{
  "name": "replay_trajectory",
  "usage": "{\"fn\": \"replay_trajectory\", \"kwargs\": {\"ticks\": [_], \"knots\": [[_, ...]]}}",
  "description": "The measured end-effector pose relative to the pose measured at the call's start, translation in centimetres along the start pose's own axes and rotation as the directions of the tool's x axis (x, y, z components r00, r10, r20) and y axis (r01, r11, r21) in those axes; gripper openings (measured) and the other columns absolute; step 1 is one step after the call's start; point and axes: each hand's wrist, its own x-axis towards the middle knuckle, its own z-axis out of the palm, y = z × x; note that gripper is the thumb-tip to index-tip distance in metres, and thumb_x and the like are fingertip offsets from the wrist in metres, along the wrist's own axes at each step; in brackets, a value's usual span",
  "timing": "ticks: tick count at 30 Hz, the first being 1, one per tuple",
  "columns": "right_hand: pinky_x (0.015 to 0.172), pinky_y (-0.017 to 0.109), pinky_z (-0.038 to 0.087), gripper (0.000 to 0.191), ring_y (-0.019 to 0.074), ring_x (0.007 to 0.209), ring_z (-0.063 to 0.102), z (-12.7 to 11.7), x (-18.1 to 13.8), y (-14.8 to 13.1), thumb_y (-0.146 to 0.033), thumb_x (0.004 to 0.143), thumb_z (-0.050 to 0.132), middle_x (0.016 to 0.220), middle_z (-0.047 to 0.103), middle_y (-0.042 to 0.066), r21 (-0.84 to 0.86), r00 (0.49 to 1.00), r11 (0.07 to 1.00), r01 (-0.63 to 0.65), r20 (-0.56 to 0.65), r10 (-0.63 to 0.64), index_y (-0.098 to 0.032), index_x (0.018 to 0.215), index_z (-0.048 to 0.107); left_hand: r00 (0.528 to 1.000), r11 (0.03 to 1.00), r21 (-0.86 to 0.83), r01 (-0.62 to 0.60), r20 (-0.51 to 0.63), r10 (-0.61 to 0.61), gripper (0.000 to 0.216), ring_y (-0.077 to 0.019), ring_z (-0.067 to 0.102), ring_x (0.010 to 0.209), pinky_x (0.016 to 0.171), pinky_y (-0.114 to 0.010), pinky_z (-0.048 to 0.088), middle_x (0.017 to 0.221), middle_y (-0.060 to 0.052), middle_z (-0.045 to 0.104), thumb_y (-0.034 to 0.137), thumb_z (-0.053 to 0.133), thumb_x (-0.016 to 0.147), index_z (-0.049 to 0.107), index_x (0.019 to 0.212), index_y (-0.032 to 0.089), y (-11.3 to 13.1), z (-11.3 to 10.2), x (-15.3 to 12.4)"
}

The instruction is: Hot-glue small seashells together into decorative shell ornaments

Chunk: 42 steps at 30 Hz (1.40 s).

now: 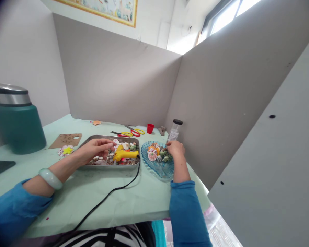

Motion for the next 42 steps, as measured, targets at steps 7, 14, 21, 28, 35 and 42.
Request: {"fn": "replay_trajectory", "kwargs": {"ticks": [7,14,21,28,35,42], "knots": [[0.071,0.031,0.044,0.024,0.0254,0.09,0.063,-0.4,-0.8,-0.9,-0.032,0.076,0.055,0.095,0.071,0.007,0.03,0.991,0.996,0.086,-0.101,-0.083,-0.025,0.09,0.073,0.988,0.988,-0.155,-0.025,-0.152,0.001,0.034,-0.0055,0.048,0.048,0.051,-0.023,0.046,0.082,-0.005,0.064,0.037,0.072,0.067,0.063,0.088,0.012,0.1,-0.2,0.2],[0.072,0.03,0.043,0.03,0.0185,0.075,0.059,0.4,-3.9,-6.1,-0.037,0.086,0.048,0.084,0.067,0.007,0.211,0.74,0.738,0.641,-0.425,-0.521,-0.018,0.081,0.07,0.922,0.955,-0.288,-0.071,-0.385,-0.047,0.025,-0.0055,0.048,0.046,0.051,-0.024,0.046,0.077,-0.005,0.064,0.015,0.065,0.061,0.061,0.085,0.011,0.3,-1.8,0.8],[0.079,0.035,0.042,0.025,0.0206,0.084,0.055,0.8,-8.3,-10.5,-0.033,0.09,0.047,0.085,0.064,0.006,0.182,0.466,0.429,0.885,-0.357,-0.809,-0.022,0.082,0.068,0.88,0.959,0.283,0.001,-0.456,0.134,0.015,-0.0124,0.052,0.049,0.053,-0.023,0.041,0.051,0.001,0.054,0.014,0.047,0.063,0.06,0.071,0.015,0.6,-3.3,0.9],[0.077,0.035,0.042,0.026,0.0208,0.084,0.054,1.0,-8.1,-10.2,-0.032,0.09,0.047,0.083,0.065,0.006,0.165,0.485,0.458,0.873,-0.381,-0.787,-0.021,0.079,0.068,0.933,0.605,0.793,0.078,-0.271,0.235,0.024,-0.0166,0.055,0.058,0.059,-0.024,0.039,0.064,-0.004,0.067,0.012,0.053,0.061,0.073,0.071,0.02,0.4,-4.5,0.9],[0.075,0.033,0.041,0.025,0.0202,0.083,0.054,1.0,-8.3,-10.3,-0.03,0.089,0.048,0.082,0.065,0.005,0.144,0.484,0.466,0.873,-0.375,-0.791,-0.021,0.077,0.067,0.988,0.485,0.871,0.078,-0.132,0.078,0.017,-0.0152,0.057,0.061,0.058,-0.023,0.039,0.069,-0.003,0.069,0.025,0.06,0.065,0.074,0.074,0.021,1.2,-4.5,0.1],[0.076,0.033,0.041,0.024,0.0202,0.083,0.054,1.1,-8.3,-10.2,-0.028,0.09,0.048,0.082,0.064,0.006,0.121,0.482,0.472,0.873,-0.359,-0.799,-0.02,0.076,0.066,0.993,0.151,0.988,-0.021,0.038,-0.114,0.02,-0.0202,0.058,0.089,0.08,-0.027,0.038,0.081,0.0,0.071,0.033,0.066,0.065,0.075,0.082,0.029,1.6,-4.0,-0.5]]}}
